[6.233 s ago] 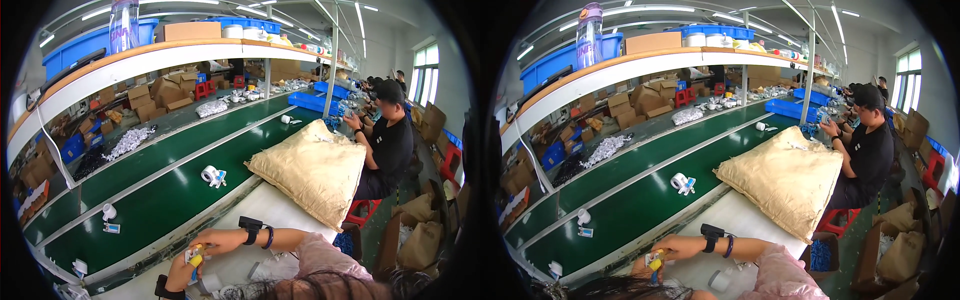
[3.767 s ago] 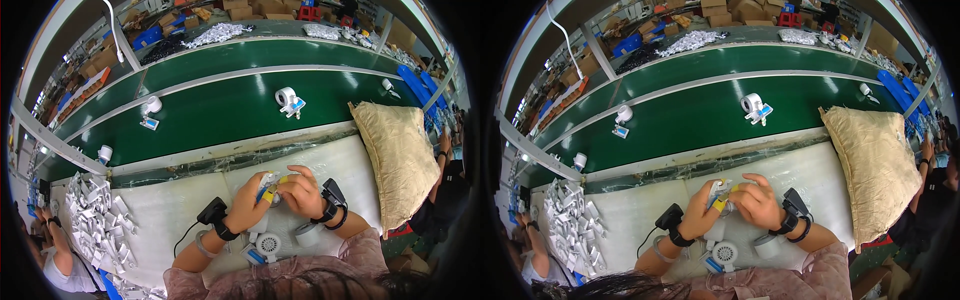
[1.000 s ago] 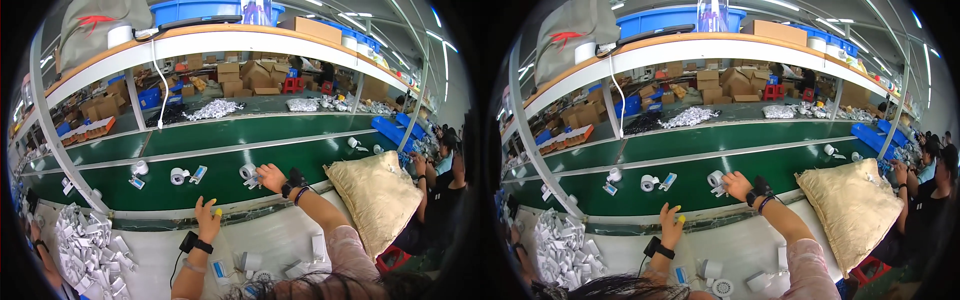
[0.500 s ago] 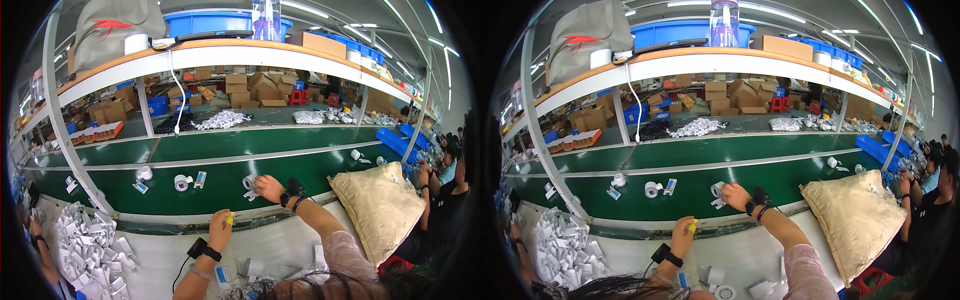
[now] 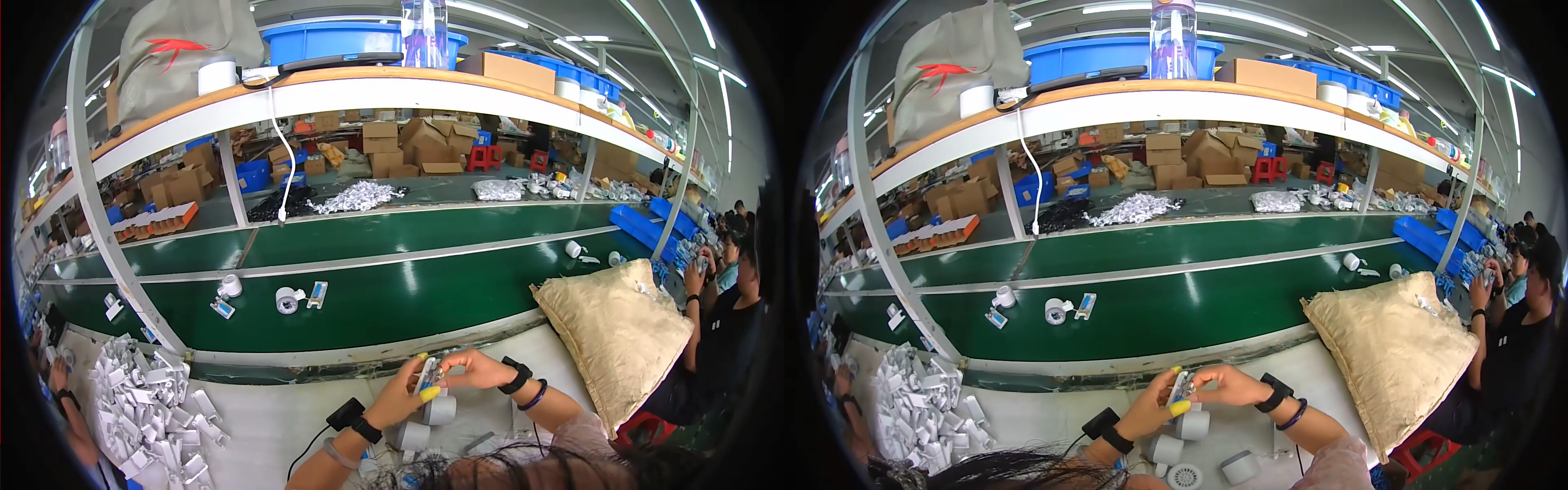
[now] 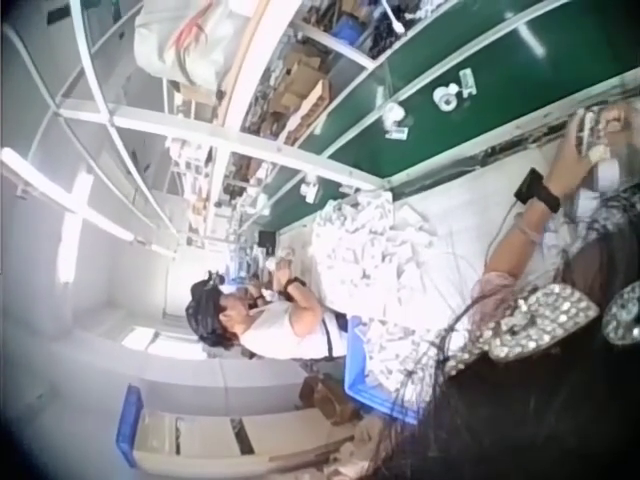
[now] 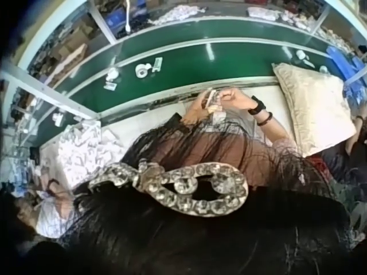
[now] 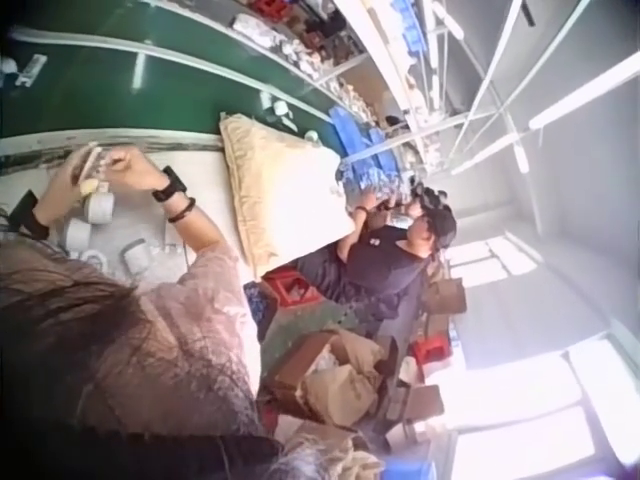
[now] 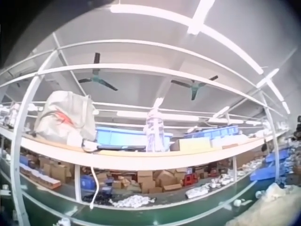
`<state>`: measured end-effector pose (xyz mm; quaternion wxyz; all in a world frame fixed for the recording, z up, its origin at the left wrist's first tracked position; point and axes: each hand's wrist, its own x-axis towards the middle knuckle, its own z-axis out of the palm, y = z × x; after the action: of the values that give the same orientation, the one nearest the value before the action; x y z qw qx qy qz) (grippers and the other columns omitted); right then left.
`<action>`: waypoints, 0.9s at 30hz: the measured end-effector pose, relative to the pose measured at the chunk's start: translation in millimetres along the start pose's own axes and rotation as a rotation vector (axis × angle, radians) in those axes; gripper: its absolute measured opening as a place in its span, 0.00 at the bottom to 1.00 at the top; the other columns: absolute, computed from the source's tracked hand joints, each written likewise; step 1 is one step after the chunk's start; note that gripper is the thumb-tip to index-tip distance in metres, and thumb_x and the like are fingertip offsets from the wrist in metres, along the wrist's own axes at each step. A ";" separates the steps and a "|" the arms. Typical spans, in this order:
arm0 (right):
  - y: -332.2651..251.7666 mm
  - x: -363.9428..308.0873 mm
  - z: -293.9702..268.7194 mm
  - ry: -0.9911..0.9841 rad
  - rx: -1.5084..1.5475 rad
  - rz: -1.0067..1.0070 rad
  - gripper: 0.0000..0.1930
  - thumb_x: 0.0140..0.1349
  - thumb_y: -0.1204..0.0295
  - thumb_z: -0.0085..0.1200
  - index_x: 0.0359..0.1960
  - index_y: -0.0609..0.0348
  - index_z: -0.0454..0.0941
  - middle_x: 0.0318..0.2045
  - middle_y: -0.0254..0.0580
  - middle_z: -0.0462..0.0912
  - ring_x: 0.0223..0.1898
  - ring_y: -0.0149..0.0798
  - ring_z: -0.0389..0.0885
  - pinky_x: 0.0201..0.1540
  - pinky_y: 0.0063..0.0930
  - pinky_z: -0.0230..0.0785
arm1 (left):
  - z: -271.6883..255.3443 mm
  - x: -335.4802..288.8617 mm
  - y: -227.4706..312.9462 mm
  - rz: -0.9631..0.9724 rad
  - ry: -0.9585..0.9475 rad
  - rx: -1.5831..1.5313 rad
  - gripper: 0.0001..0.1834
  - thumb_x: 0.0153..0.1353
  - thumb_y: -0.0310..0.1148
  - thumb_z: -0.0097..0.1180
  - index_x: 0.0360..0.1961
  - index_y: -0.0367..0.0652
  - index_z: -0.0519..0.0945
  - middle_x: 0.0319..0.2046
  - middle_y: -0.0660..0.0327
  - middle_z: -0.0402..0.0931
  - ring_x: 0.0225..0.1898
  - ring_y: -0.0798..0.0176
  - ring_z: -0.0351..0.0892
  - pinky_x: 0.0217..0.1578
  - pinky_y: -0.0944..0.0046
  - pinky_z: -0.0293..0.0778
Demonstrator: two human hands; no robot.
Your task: Assembling and packaging small electronic components at a factory assembly line.
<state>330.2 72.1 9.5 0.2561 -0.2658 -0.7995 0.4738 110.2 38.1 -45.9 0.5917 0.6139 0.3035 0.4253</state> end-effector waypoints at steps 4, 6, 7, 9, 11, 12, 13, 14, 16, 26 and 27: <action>7.7 -18.8 10.4 -0.001 0.176 0.037 0.08 0.59 0.72 0.63 0.37 0.59 0.80 0.35 0.31 0.81 0.39 0.24 0.75 0.50 0.24 0.66 | 6.9 -4.0 1.5 -0.038 -0.116 0.125 0.35 0.61 0.32 0.61 0.66 0.38 0.59 0.57 0.57 0.69 0.56 0.64 0.71 0.56 0.63 0.68; 11.5 -20.9 11.2 0.012 0.240 0.036 0.08 0.58 0.72 0.63 0.37 0.59 0.79 0.35 0.31 0.81 0.40 0.24 0.75 0.50 0.24 0.66 | 5.9 -4.6 10.0 -0.002 -0.118 0.118 0.33 0.63 0.34 0.58 0.66 0.37 0.59 0.54 0.56 0.72 0.51 0.65 0.73 0.51 0.64 0.71; 11.1 -21.4 10.6 -0.013 0.173 -0.010 0.08 0.58 0.72 0.63 0.37 0.59 0.79 0.35 0.31 0.81 0.40 0.25 0.75 0.50 0.24 0.66 | 3.8 -5.0 18.2 -0.008 -0.113 0.239 0.32 0.62 0.34 0.57 0.65 0.37 0.61 0.53 0.55 0.73 0.49 0.64 0.75 0.50 0.64 0.71; 1.9 -23.1 7.2 -0.100 0.070 -0.002 0.08 0.58 0.72 0.63 0.36 0.60 0.78 0.33 0.32 0.80 0.39 0.28 0.75 0.48 0.26 0.66 | -0.2 -8.5 23.3 -0.020 -0.107 0.359 0.31 0.62 0.34 0.56 0.64 0.37 0.62 0.51 0.54 0.74 0.47 0.63 0.76 0.48 0.63 0.72; -5.3 -24.1 7.0 -0.119 -0.026 -0.057 0.08 0.58 0.72 0.63 0.35 0.60 0.78 0.32 0.34 0.80 0.38 0.30 0.75 0.46 0.27 0.66 | -3.6 -9.4 24.7 0.110 -0.104 0.435 0.28 0.60 0.32 0.54 0.61 0.37 0.64 0.48 0.50 0.75 0.45 0.58 0.77 0.46 0.62 0.72; -7.7 -24.2 7.8 -0.141 -0.126 -0.110 0.08 0.57 0.71 0.62 0.35 0.60 0.77 0.31 0.36 0.79 0.36 0.32 0.74 0.44 0.28 0.66 | -1.2 -10.5 28.0 0.107 -0.108 0.435 0.28 0.60 0.32 0.54 0.61 0.37 0.64 0.48 0.50 0.75 0.45 0.58 0.77 0.46 0.62 0.72; -10.2 -24.0 10.2 -0.111 -0.166 -0.166 0.09 0.54 0.73 0.62 0.35 0.60 0.77 0.27 0.40 0.78 0.31 0.39 0.75 0.37 0.32 0.68 | 2.8 -13.8 33.6 0.166 -0.038 0.538 0.27 0.59 0.31 0.54 0.59 0.37 0.65 0.46 0.49 0.75 0.43 0.56 0.77 0.45 0.61 0.72; -13.2 -23.9 13.4 -0.108 -0.162 -0.161 0.09 0.54 0.73 0.62 0.35 0.60 0.77 0.27 0.40 0.78 0.31 0.39 0.75 0.37 0.32 0.68 | 6.4 -18.0 40.3 0.224 0.032 0.638 0.26 0.58 0.31 0.54 0.58 0.37 0.66 0.44 0.49 0.76 0.42 0.54 0.78 0.44 0.59 0.72; -16.4 -23.3 19.1 0.169 -0.455 -0.078 0.10 0.50 0.75 0.62 0.35 0.59 0.77 0.23 0.41 0.76 0.28 0.45 0.76 0.32 0.36 0.68 | 15.0 -20.6 53.9 0.222 0.050 0.702 0.25 0.58 0.30 0.53 0.57 0.37 0.66 0.42 0.50 0.75 0.40 0.54 0.77 0.43 0.58 0.72; 14.6 -14.1 37.2 0.549 -0.389 -0.160 0.09 0.50 0.79 0.63 0.32 0.55 0.76 0.28 0.37 0.79 0.31 0.37 0.79 0.59 0.45 0.65 | 9.5 -14.3 30.9 -0.171 0.041 0.007 0.16 0.66 0.32 0.46 0.53 0.40 0.64 0.28 0.64 0.67 0.22 0.73 0.66 0.21 0.70 0.69; 15.5 -13.3 40.0 0.537 -0.387 -0.185 0.10 0.51 0.79 0.63 0.32 0.54 0.76 0.29 0.37 0.79 0.32 0.37 0.79 0.63 0.48 0.61 | 10.3 -15.0 30.4 -0.132 0.067 0.022 0.15 0.67 0.34 0.44 0.52 0.40 0.64 0.29 0.64 0.68 0.23 0.73 0.67 0.22 0.70 0.69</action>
<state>316.3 44.7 -23.3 0.4441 -0.3513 -0.7993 0.2011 108.5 16.6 -17.8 0.6012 0.5845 0.3676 0.4022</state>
